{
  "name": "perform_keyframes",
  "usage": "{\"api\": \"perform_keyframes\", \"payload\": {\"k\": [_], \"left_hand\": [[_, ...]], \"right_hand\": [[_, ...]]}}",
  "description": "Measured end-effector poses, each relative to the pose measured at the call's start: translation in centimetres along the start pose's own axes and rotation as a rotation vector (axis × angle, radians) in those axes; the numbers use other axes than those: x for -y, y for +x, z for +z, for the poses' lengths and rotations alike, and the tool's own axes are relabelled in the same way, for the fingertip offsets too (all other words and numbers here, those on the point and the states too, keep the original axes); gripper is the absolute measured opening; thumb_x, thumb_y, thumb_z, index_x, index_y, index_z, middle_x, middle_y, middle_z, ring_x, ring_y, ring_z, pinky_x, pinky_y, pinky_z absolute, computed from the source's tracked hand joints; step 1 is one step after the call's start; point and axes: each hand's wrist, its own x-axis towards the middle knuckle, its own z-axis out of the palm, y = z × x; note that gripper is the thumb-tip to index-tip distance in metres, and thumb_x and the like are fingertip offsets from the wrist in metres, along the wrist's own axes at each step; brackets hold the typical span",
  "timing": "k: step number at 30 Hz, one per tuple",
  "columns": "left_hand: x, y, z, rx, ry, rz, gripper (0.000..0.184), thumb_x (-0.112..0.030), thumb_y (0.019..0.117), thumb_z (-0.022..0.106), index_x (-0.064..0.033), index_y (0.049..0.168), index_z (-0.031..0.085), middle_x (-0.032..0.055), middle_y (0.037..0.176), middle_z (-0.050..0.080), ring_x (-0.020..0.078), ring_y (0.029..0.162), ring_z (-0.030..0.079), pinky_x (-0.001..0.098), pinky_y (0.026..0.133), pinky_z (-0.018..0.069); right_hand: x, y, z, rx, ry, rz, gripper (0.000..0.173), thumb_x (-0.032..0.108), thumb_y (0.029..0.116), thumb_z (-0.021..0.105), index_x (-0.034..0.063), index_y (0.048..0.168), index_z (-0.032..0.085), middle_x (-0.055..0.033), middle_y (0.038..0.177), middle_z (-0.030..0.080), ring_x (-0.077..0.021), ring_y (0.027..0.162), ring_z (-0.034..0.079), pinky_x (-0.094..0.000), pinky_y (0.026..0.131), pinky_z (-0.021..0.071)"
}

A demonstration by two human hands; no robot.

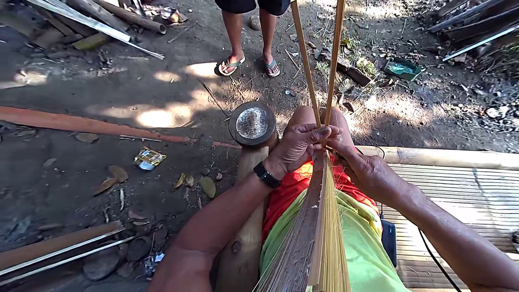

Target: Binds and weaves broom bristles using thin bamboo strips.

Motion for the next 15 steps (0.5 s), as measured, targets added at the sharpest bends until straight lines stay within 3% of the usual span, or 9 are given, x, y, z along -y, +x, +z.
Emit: {"api": "perform_keyframes", "payload": {"k": [3,6,10,15], "left_hand": [[0.5,-0.2,-0.4,0.038,-0.041,0.003,0.034,-0.039,0.0984,0.067,-0.0094,0.113,0.074,0.0108,0.116,0.072,0.0175,0.094,0.07,0.0344,0.08,0.0598],[1.5,-0.2,-1.2,0.082,-0.107,-0.006,0.045,-0.05,0.0968,0.065,-0.0125,0.122,0.071,0.0109,0.12,0.07,0.0175,0.097,0.069,0.0341,0.08,0.0595],[1.5,0.2,-1.3,0.071,-0.178,-0.018,0.049,-0.051,0.1011,0.057,-0.0118,0.128,0.067,0.015,0.132,0.066,0.0269,0.116,0.066,0.043,0.095,0.0567],[0.5,0.5,-0.3,-0.042,-0.127,-0.062,0.046,-0.047,0.1032,0.055,-0.0101,0.126,0.068,0.0138,0.125,0.069,0.0274,0.113,0.067,0.0448,0.095,0.0568]], "right_hand": [[0.0,0.1,0.0,-0.011,-0.003,-0.013,0.06,0.018,0.1068,0.051,0.0337,0.16,0.029,-0.0015,0.08,0.063,-0.0164,0.061,0.062,-0.0409,0.055,0.0565],[-0.2,0.1,0.1,-0.012,-0.014,-0.023,0.059,0.019,0.1075,0.05,0.0338,0.16,0.027,-0.0024,0.081,0.063,-0.018,0.061,0.062,-0.0418,0.055,0.056],[-0.2,0.0,0.1,0.008,-0.027,-0.057,0.057,0.018,0.1057,0.053,0.0301,0.157,0.032,-0.005,0.089,0.066,-0.021,0.064,0.065,-0.0444,0.057,0.0572],[-0.5,0.6,-0.9,0.124,-0.084,-0.118,0.057,0.019,0.1056,0.053,0.0303,0.157,0.032,-0.0039,0.079,0.064,-0.0208,0.062,0.064,-0.0439,0.057,0.0563]]}}
